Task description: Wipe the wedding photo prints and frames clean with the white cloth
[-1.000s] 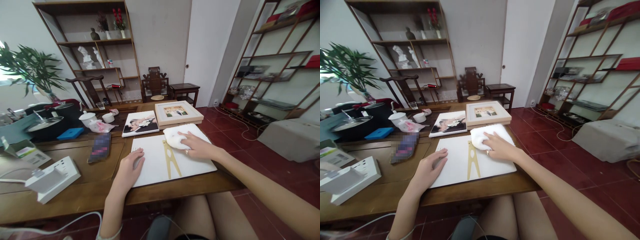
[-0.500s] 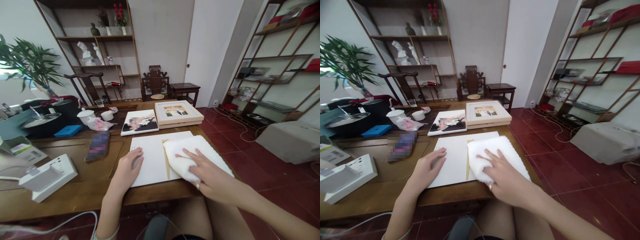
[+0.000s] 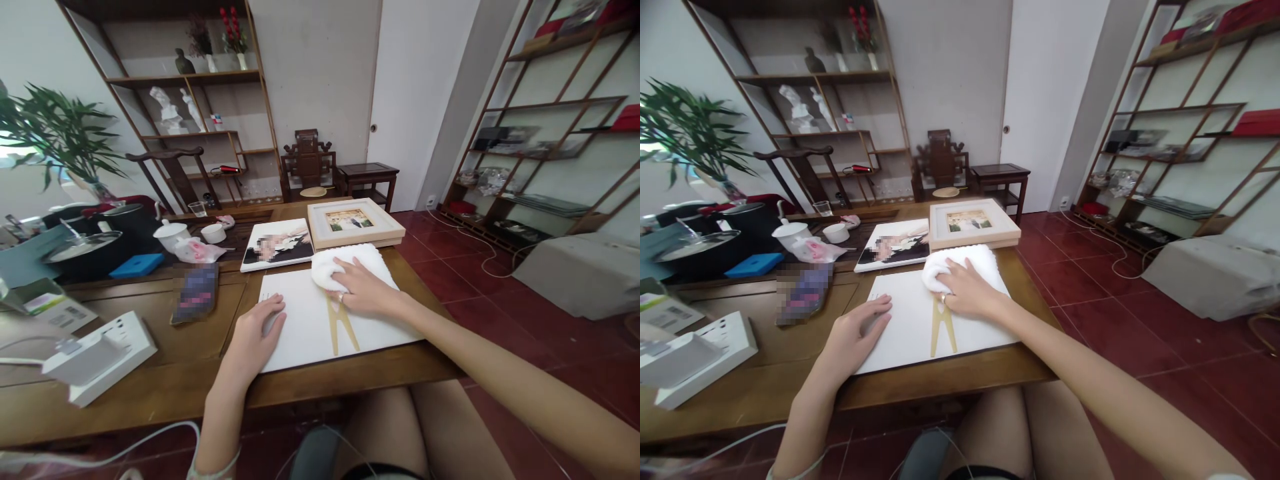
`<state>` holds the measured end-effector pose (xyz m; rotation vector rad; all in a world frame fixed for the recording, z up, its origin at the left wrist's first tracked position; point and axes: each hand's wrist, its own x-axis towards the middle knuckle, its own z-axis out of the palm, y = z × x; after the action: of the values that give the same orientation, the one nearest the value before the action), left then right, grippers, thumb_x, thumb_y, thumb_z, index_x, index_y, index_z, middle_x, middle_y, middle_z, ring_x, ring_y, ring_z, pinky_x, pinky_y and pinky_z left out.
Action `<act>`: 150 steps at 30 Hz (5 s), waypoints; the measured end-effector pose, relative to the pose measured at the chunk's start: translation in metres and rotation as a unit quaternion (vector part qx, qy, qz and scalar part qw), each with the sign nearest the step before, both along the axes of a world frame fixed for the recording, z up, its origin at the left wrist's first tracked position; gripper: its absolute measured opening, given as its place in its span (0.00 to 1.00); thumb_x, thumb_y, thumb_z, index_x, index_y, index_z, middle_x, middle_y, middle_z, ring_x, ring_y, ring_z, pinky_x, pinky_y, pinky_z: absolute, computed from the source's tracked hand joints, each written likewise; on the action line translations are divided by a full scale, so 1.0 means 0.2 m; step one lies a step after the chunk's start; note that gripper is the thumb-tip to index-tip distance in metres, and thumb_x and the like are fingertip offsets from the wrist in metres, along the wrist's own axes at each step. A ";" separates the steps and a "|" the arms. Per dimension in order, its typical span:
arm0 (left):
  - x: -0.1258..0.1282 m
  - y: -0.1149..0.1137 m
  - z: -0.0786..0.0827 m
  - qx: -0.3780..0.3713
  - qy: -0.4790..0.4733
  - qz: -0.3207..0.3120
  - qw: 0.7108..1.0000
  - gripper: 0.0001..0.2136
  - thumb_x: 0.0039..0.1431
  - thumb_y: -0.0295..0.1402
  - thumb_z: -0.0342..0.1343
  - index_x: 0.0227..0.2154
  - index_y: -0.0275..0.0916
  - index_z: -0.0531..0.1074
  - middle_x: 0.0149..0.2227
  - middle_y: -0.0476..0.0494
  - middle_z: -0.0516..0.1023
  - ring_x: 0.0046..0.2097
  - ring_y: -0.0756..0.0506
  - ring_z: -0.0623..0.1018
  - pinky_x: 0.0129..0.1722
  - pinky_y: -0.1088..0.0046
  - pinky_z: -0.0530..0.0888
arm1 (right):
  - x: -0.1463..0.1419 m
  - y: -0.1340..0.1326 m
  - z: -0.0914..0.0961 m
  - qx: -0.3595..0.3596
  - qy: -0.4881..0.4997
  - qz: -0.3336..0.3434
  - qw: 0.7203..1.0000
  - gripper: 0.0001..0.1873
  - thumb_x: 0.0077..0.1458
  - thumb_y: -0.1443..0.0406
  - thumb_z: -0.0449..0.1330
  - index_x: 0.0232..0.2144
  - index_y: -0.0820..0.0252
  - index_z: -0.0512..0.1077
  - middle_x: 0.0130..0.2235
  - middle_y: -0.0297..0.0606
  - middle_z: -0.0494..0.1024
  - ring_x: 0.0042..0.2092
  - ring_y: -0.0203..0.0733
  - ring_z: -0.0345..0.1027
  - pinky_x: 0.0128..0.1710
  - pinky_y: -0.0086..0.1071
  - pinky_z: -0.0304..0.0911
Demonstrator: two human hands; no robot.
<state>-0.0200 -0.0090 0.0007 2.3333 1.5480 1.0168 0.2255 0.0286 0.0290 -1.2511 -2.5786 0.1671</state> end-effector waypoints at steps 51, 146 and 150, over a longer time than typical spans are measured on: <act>-0.01 0.01 0.00 -0.011 -0.015 -0.013 1.000 0.15 0.62 0.36 0.44 0.37 0.37 0.75 0.47 0.37 0.77 0.51 0.40 0.75 0.53 0.59 0.69 | -0.19 -0.17 0.02 -0.001 0.032 0.015 0.999 0.16 0.53 0.65 0.54 0.44 0.59 0.72 0.57 0.48 0.66 0.62 0.52 0.48 0.60 0.53 0.39; -0.08 0.03 -0.07 -0.030 0.014 0.137 0.990 0.21 0.55 0.29 0.41 0.51 0.31 0.65 0.46 0.33 0.74 0.47 0.36 0.71 0.49 0.54 0.67 | -0.43 -0.24 0.05 0.073 -0.056 0.140 0.986 0.16 0.54 0.68 0.52 0.43 0.62 0.73 0.58 0.53 0.63 0.61 0.63 0.47 0.56 0.61 0.43; -0.06 0.01 -0.07 -0.002 0.052 0.199 0.979 0.20 0.58 0.34 0.40 0.44 0.29 0.72 0.41 0.29 0.70 0.46 0.34 0.69 0.49 0.52 0.65 | -0.19 -0.36 0.09 0.019 -0.030 0.196 0.980 0.14 0.50 0.71 0.53 0.38 0.63 0.74 0.57 0.49 0.66 0.63 0.50 0.47 0.61 0.50 0.41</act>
<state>-0.0310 -0.0062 -0.0126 2.1499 2.1141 0.9745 0.1885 -0.0438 0.0467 -0.7327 -2.8401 0.1575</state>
